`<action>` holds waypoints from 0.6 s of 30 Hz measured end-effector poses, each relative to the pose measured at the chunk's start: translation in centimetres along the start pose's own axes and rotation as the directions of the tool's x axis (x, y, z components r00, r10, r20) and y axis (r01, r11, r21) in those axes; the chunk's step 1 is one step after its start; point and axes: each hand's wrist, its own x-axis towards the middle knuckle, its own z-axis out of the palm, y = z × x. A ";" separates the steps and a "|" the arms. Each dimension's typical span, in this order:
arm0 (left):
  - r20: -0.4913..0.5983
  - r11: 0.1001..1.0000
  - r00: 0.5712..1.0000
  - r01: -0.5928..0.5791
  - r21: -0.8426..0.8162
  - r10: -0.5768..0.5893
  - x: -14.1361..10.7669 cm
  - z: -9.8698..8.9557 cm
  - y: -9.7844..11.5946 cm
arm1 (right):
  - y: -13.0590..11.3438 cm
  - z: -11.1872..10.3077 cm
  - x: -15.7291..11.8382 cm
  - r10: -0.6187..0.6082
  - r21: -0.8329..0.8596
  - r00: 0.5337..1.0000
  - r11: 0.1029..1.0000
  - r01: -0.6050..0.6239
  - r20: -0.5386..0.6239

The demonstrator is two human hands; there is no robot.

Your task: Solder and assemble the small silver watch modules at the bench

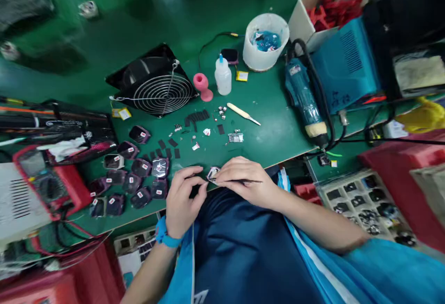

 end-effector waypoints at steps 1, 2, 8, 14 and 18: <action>-0.016 1.000 1.000 0.001 -0.001 -0.001 -0.1 -0.1 0.0 | 0.0 -0.1 0.0 -0.006 -0.001 1.000 1.000 0.006 -0.004; -0.028 1.000 1.000 0.002 -0.002 -0.002 -0.1 -0.2 -0.1 | -0.1 -0.1 -0.1 -0.009 -0.001 1.000 1.000 0.009 -0.006; -0.015 1.000 1.000 -0.004 0.005 0.004 -0.2 -0.5 -0.1 | -0.2 -0.2 0.0 0.002 0.003 1.000 1.000 -0.002 0.010; -0.033 1.000 0.999 0.009 0.030 -0.008 -0.1 -0.1 0.2 | -0.2 -0.4 0.0 0.004 -0.002 0.999 1.000 -0.004 0.035; -0.059 0.998 0.998 0.035 0.046 -0.033 -0.1 0.1 0.3 | -0.2 -0.4 0.1 0.019 0.045 1.000 0.999 -0.020 0.025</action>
